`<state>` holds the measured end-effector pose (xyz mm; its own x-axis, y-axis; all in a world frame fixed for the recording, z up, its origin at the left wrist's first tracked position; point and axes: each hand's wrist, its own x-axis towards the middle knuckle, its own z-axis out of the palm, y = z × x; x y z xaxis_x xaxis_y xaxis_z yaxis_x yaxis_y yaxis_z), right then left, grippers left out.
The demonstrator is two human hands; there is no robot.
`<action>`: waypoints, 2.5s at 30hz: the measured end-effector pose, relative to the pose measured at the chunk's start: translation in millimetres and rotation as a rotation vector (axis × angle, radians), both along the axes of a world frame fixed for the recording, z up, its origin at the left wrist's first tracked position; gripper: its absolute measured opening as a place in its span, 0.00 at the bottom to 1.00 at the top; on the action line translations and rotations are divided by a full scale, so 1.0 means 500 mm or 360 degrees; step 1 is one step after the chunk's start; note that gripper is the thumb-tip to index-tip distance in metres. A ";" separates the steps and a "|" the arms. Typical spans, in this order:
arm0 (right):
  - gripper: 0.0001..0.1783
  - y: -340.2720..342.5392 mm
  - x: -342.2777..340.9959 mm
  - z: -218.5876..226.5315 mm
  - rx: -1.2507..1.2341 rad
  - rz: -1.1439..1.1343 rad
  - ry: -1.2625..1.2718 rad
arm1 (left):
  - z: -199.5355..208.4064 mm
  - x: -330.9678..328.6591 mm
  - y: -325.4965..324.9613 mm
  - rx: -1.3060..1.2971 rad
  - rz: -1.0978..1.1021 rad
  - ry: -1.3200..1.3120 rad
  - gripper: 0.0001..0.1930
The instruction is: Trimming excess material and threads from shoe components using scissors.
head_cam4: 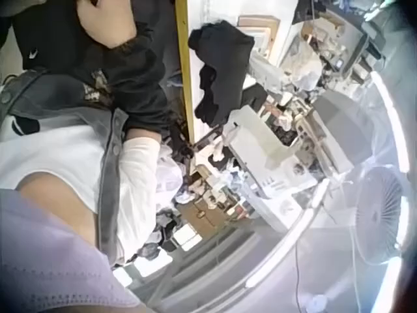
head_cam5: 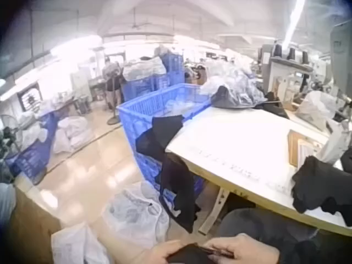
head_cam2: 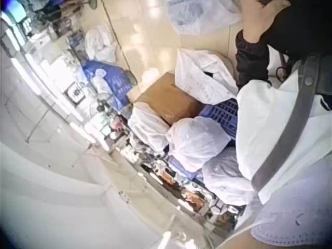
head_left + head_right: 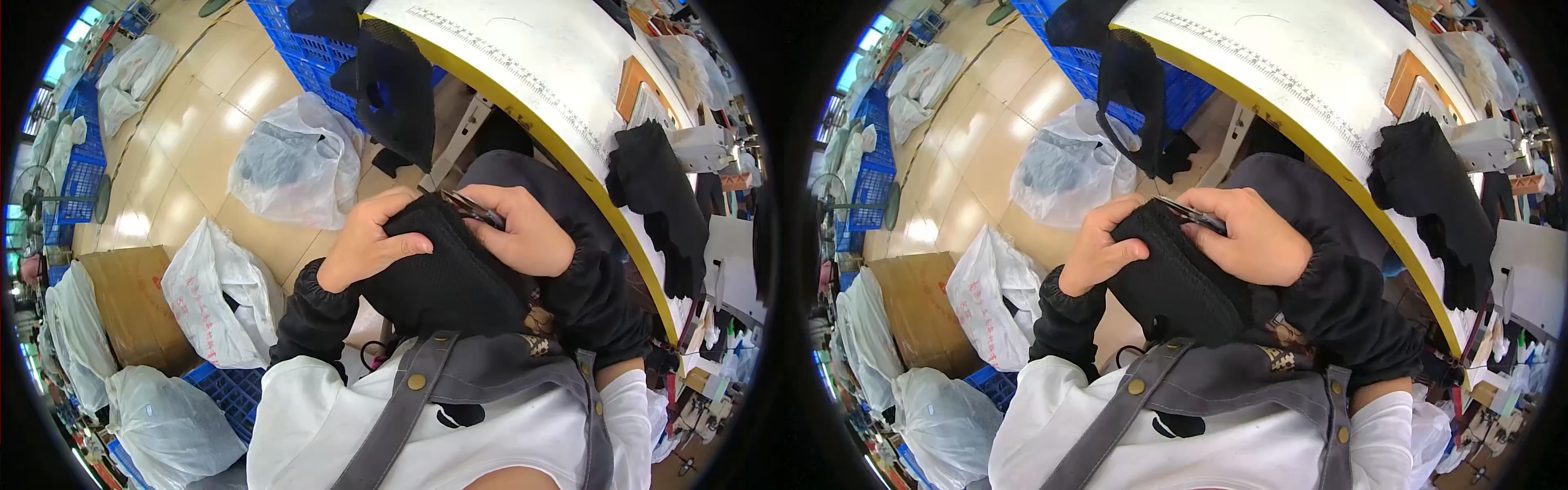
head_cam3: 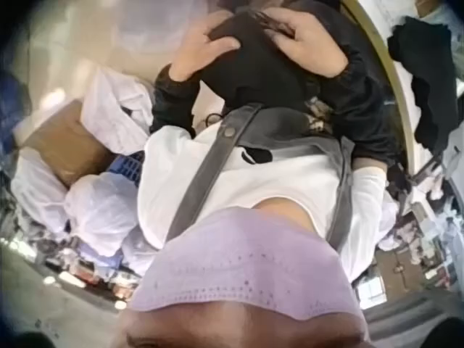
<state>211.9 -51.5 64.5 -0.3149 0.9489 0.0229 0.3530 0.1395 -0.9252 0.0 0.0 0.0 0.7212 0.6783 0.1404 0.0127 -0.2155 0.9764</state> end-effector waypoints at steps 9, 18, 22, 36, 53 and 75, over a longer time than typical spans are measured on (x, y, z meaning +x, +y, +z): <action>0.08 -0.013 0.003 0.018 -0.0041 0.0249 -0.0279 | 0.004 0.019 -0.037 -0.0577 0.0201 -0.0487 0.20; 0.10 -0.001 0.017 0.001 -0.0409 0.0259 -0.0040 | 0.014 0.006 0.003 0.0781 0.0084 -0.0287 0.29; 0.19 0.025 0.032 -0.013 -0.0368 0.0188 0.0095 | 0.003 0.005 0.007 0.0447 -0.0141 -0.0451 0.29; 0.20 0.096 0.007 -0.016 -0.0560 0.0524 -0.0172 | 0.005 0.003 0.010 0.0500 -0.0136 -0.0391 0.30; 0.08 0.096 0.011 0.010 0.0166 0.0032 -0.0412 | -0.009 -0.020 -0.009 0.0227 0.0333 -0.0553 0.27; 0.24 0.074 0.042 0.023 -0.0986 0.0275 0.0047 | 0.015 0.010 -0.048 0.0234 -0.0057 -0.0208 0.30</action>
